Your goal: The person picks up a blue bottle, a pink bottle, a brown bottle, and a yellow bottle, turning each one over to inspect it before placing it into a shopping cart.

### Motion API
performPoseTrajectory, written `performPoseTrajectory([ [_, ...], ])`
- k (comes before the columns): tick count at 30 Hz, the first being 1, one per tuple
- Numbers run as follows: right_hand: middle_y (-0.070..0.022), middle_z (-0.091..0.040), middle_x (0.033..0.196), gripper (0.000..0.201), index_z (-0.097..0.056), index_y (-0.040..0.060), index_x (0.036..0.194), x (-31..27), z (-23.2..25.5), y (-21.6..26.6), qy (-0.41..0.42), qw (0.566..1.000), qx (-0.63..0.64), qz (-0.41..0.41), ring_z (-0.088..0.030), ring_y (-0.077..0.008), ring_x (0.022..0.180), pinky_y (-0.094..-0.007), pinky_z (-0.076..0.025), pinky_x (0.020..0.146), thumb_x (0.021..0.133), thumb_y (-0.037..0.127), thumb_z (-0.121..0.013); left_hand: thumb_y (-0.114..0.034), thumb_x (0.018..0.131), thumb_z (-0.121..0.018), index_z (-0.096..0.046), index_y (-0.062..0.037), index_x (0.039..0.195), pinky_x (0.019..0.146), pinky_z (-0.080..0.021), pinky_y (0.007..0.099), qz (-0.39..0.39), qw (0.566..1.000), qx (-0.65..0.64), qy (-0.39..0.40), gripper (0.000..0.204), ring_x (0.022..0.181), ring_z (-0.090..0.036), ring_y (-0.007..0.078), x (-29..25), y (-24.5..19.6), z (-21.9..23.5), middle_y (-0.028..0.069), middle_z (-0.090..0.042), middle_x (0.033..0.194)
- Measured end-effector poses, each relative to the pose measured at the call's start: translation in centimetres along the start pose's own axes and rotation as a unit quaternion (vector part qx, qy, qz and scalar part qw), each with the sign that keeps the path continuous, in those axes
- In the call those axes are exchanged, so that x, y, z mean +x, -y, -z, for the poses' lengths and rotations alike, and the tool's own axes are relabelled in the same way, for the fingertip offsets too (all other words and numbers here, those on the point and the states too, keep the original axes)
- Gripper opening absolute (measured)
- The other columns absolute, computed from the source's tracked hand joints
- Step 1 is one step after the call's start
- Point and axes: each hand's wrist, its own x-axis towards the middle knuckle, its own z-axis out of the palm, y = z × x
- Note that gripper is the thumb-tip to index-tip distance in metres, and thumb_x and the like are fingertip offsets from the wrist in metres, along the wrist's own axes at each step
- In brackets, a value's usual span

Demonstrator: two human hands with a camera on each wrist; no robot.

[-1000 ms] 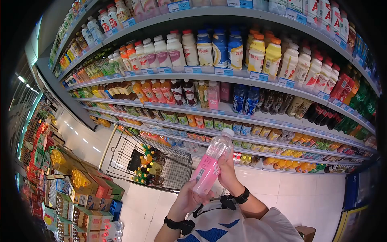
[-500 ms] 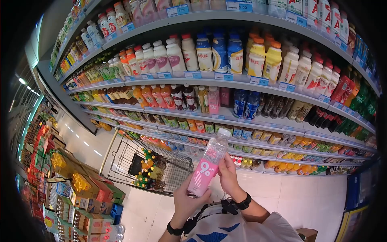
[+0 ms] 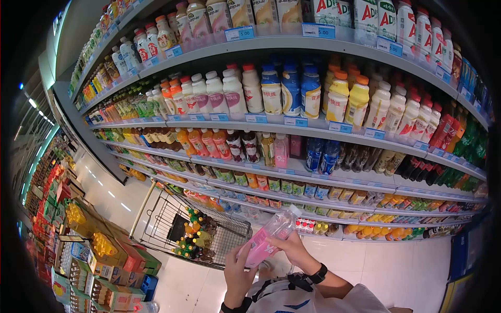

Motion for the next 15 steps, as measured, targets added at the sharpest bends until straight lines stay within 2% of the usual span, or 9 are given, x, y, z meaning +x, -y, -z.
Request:
performPoseTrajectory([
  [3,-0.0057,-0.068,0.107,0.049,-0.055,0.0036,0.127,1.7,0.8,-1.1,-0.037,0.996,-0.030,0.081,-0.068,-0.0141,0.092,-0.0284,-0.057,0.069,0.086,0.011,-0.082,-0.015,0.075,-0.086,-0.053,-0.0137,0.147,0.097,-0.051,0.0463,0.022,0.998,-0.044,0.036,0.079,0.120,-0.058,0.0397,0.1,0.6,0.0,0.0186,-0.059,0.134],
  [5,-0.0081,-0.068,0.115,0.063,-0.054,0.0045,0.132,3.1,2.8,-1.5,-0.081,0.962,-0.157,0.207,-0.069,-0.0192,0.101,-0.0353,-0.056,0.090,0.079,0.012,-0.088,-0.025,0.084,-0.083,-0.049,-0.0136,0.150,0.100,-0.051,0.0467,0.049,0.993,-0.051,0.090,0.075,0.125,-0.056,0.0424,-1.0,2.0,0.1,0.0219,-0.056,0.140],
  [6,-0.0081,-0.068,0.115,0.063,-0.054,0.0045,0.132,3.8,3.4,-1.0,-0.078,0.962,-0.158,0.209,-0.069,-0.0192,0.101,-0.0353,-0.056,0.090,0.079,0.012,-0.088,-0.033,0.087,-0.080,-0.048,-0.0118,0.151,0.099,-0.052,0.0463,0.111,0.978,-0.067,0.164,0.074,0.120,-0.061,0.0433,-1.9,3.4,0.2,0.0248,-0.061,0.135],
  [7,-0.0086,-0.068,0.115,0.065,-0.053,0.0041,0.131,4.5,4.0,-0.2,-0.126,0.940,-0.210,0.239,-0.068,-0.0195,0.102,-0.0342,-0.055,0.090,0.077,0.010,-0.088,-0.033,0.087,-0.080,-0.048,-0.0118,0.151,0.099,-0.052,0.0463,0.111,0.978,-0.067,0.161,0.074,0.120,-0.061,0.0433,-3.0,4.9,0.2,0.0248,-0.061,0.135],
  [9,-0.0092,-0.068,0.115,0.067,-0.052,0.0038,0.130,6.3,5.1,1.4,-0.170,0.912,-0.261,0.268,-0.068,-0.0197,0.103,-0.0331,-0.054,0.091,0.074,0.008,-0.088,-0.030,0.083,-0.085,-0.054,-0.0071,0.145,0.093,-0.056,0.0427,0.196,0.909,-0.030,0.367,0.074,0.114,-0.068,0.0361,-4.6,7.1,0.5,0.0211,-0.066,0.132],
  [11,-0.0100,-0.067,0.118,0.067,-0.052,0.0045,0.129,8.7,6.3,3.3,-0.266,0.870,-0.260,0.324,-0.066,-0.0215,0.105,-0.0341,-0.052,0.093,0.073,0.007,-0.088,-0.032,0.083,-0.085,-0.054,-0.0079,0.146,0.092,-0.056,0.0422,0.195,0.914,-0.034,0.354,0.074,0.113,-0.069,0.0346,-5.8,7.6,0.9,0.0193,-0.068,0.130],
  [12,-0.0100,-0.067,0.118,0.067,-0.052,0.0045,0.129,10.3,7.2,3.9,-0.263,0.869,-0.262,0.326,-0.066,-0.0215,0.105,-0.0341,-0.052,0.093,0.073,0.007,-0.088,-0.033,0.082,-0.085,-0.055,-0.0087,0.146,0.091,-0.057,0.0417,0.192,0.918,-0.036,0.344,0.075,0.111,-0.070,0.0330,-5.8,7.4,1.3,0.0175,-0.070,0.127],
  [14,-0.0110,-0.065,0.120,0.068,-0.051,0.0055,0.129,13.6,9.3,4.6,-0.316,0.775,-0.321,0.443,-0.065,-0.0236,0.110,-0.0353,-0.051,0.096,0.072,0.009,-0.089,-0.033,0.082,-0.085,-0.055,-0.0085,0.145,0.091,-0.057,0.0417,0.205,0.925,-0.043,0.318,0.074,0.111,-0.070,0.0325,-5.4,6.9,1.9,0.0172,-0.070,0.127],
  [15,-0.0110,-0.065,0.120,0.068,-0.051,0.0055,0.129,14.7,9.9,4.9,-0.313,0.775,-0.323,0.444,-0.065,-0.0236,0.110,-0.0353,-0.051,0.096,0.072,0.009,-0.089,-0.033,0.082,-0.085,-0.056,-0.0084,0.144,0.091,-0.057,0.0417,0.217,0.929,-0.048,0.295,0.073,0.111,-0.070,0.0319,-5.3,6.8,2.1,0.0169,-0.070,0.127],
])
